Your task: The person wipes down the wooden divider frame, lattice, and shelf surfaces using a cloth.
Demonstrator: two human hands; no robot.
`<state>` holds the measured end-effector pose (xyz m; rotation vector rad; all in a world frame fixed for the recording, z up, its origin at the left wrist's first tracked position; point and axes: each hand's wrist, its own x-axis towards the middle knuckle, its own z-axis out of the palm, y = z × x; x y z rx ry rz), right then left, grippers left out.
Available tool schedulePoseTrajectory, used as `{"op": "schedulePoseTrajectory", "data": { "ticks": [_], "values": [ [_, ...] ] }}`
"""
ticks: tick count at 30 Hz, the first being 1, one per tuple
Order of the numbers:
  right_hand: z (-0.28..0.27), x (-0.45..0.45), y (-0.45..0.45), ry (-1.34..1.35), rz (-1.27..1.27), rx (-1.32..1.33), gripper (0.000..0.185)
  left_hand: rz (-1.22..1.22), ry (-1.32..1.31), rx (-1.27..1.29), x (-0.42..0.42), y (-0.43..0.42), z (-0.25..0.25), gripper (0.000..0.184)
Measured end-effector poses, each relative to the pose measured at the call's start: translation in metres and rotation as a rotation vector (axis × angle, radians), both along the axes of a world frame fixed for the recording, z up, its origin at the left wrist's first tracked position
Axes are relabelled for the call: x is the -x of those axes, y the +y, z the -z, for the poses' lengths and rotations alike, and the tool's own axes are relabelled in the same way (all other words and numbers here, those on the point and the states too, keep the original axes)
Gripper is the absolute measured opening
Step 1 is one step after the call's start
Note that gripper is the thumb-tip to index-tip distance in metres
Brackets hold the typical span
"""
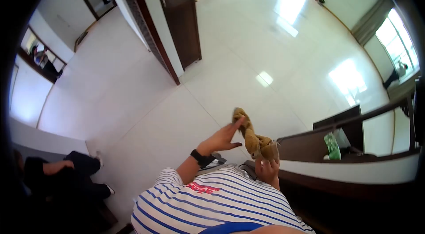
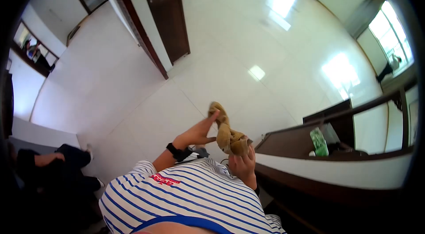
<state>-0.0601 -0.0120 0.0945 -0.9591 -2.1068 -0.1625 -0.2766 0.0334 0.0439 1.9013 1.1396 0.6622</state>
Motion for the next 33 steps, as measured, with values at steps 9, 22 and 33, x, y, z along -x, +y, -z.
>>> {"op": "schedulePoseTrajectory", "data": {
  "ticks": [9,22,33],
  "values": [
    [-0.004,0.097,0.115,0.029,-0.373,0.013,0.024,-0.676,0.181,-0.398,0.126,0.049,-0.03,0.081],
    [-0.002,0.121,0.269,0.164,-0.127,0.046,0.031,-0.921,0.082,-0.256,0.174,0.142,-0.02,0.062],
    [-0.008,0.192,0.474,0.246,-0.312,0.439,0.042,-0.995,-0.019,0.204,0.223,0.281,-0.051,0.079]
  ]
}}
